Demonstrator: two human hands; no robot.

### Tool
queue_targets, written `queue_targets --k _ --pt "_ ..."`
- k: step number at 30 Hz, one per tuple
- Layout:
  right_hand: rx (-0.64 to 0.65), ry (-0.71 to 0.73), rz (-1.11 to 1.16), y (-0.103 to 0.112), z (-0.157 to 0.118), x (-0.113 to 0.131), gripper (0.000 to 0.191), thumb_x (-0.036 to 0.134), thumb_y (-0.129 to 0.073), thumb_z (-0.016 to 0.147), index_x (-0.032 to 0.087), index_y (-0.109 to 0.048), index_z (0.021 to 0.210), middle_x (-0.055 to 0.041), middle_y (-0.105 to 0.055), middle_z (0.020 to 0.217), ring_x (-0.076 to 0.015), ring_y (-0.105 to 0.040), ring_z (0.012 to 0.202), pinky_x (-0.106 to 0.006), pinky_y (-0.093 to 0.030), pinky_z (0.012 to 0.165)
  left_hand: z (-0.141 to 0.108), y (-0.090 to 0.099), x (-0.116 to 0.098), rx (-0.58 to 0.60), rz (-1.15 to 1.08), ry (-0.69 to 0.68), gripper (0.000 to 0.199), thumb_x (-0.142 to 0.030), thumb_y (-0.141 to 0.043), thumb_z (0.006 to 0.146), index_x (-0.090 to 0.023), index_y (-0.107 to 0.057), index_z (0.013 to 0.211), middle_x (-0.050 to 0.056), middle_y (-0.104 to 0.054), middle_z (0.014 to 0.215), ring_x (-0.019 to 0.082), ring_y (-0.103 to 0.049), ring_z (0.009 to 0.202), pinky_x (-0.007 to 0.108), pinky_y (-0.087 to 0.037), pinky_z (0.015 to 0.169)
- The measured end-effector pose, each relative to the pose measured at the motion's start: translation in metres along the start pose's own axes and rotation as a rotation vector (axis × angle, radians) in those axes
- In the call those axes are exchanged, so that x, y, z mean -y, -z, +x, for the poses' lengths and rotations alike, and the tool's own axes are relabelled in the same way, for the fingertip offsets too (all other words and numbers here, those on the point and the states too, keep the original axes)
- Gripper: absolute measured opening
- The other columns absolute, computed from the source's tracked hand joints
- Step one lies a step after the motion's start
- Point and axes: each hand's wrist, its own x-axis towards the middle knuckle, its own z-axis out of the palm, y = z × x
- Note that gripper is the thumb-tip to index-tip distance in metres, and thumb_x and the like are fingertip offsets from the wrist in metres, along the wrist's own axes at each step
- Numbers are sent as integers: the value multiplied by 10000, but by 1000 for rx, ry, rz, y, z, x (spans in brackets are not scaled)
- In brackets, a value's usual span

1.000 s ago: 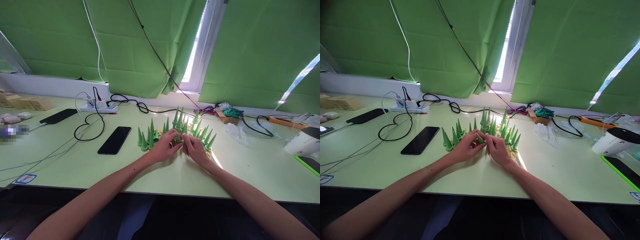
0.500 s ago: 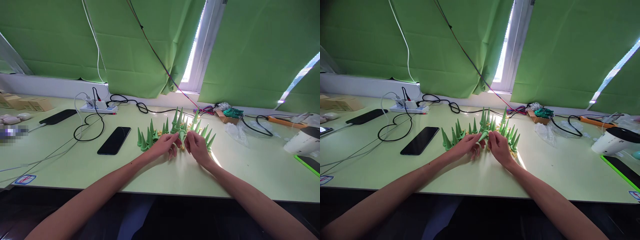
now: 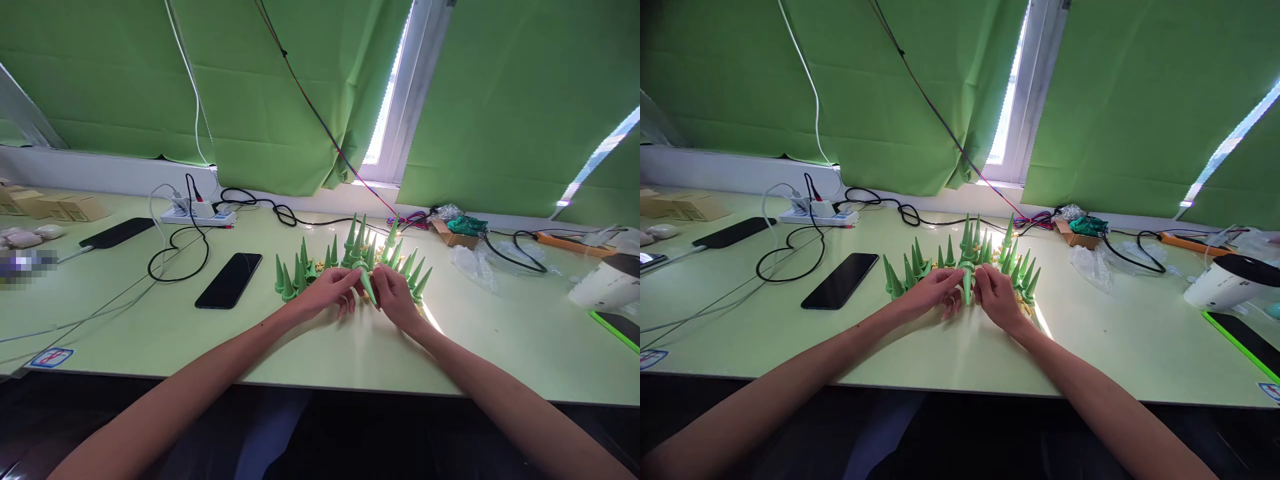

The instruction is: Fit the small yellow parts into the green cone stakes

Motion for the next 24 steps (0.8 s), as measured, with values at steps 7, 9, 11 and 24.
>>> queue_targets --k 7,9,11,24 --pt "25 -46 36 0 0 0 500 613 -376 966 237 -385 637 40 -462 480 -110 -431 398 -273 -335 410 -1 4 1 -39 121 -38 478 -626 -564 857 -152 -594 806 7 -603 626 106 -568 492 213 -442 428" --pt "27 -55 48 0 0 0 505 620 -381 961 237 -393 633 40 -455 475 -110 -432 390 -273 -326 396 -1 5 1 -44 174 -62 450 -602 -592 849 -153 -596 819 6 -607 633 111 -568 490 219 -439 430" --pt "32 -58 62 0 0 -1 504 612 -390 962 236 -402 627 43 -444 462 -110 -427 383 -273 -321 393 -2 5 0 -46 235 -94 425 -580 -613 844 -156 -592 837 1 -604 631 112 -561 482 226 -436 440" --pt "47 -90 80 2 3 3 572 546 -405 984 231 -401 507 30 -440 376 -99 -393 345 -287 -326 432 -5 -1 3 -237 498 -257 335 -425 -691 812 -155 -566 965 -2 -571 724 110 -530 599 242 -430 554"
